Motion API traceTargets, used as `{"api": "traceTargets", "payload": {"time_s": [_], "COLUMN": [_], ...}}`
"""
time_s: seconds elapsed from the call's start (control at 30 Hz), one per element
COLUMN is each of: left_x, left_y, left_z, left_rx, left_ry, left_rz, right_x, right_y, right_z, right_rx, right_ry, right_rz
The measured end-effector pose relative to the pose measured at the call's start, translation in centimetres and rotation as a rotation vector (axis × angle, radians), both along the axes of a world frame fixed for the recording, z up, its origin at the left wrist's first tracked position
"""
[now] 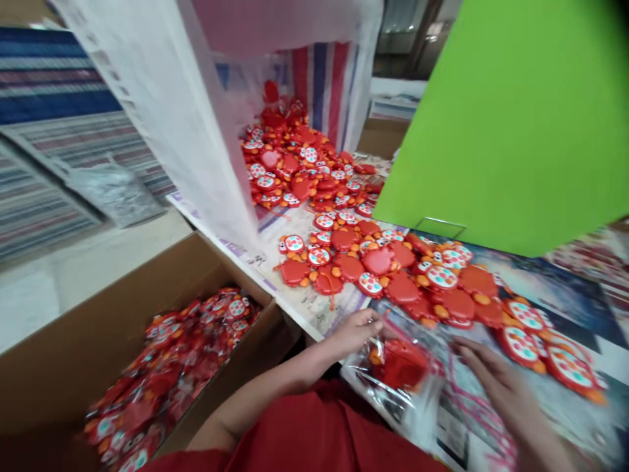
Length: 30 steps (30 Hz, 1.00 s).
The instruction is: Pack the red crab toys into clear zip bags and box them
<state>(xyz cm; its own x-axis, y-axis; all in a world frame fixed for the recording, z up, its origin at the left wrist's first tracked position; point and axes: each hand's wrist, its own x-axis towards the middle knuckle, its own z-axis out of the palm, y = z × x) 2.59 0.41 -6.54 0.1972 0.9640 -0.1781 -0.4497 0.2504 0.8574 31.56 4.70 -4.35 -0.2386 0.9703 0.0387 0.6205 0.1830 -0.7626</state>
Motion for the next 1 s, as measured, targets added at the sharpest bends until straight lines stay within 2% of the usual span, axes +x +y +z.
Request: {"api": "traceTargets", "payload": {"time_s": [0.03,0.13,0.23,0.33,0.47,0.7,0.83,1.0], "left_x": [-0.1,-0.7,-1.2,-1.7,-2.4,-2.6,-2.6,-3.4], "left_y": [0.1,0.2,0.1,0.1,0.5,0.6,0.3,0.3], "left_z": [0.3,1.1,1.7,2.0,2.5,3.6,4.0,4.3], "left_rx": [0.005,0.018,-0.033,-0.108,-0.132,-0.161,-0.146,-0.074], "left_ry": [0.010,0.034,0.034,0.034,0.051,0.005,-0.001,0.061], "left_rz": [0.015,0.054,0.043,-0.002,-0.040,0.018,0.039,0.012], "right_x": [-1.6,-5.3,-7.1,-7.3,-6.9,-6.8,-6.4,-7.0], "right_y": [-0.3,-0.8,-0.9,-0.7,-0.7,-1.2,-1.1,-0.6], "right_z": [0.3,0.6,0.4,0.3,0.4,-0.2,-0.4,0.6], "right_rx": [-0.084,-0.173,-0.208,-0.233,-0.279,-0.284,-0.266,-0.242], "right_ry": [0.042,0.191,0.292,0.357,0.474,0.630,0.621,0.596], "right_rz": [0.033,0.086,0.087,0.073,0.027,-0.142,-0.067,0.133]}}
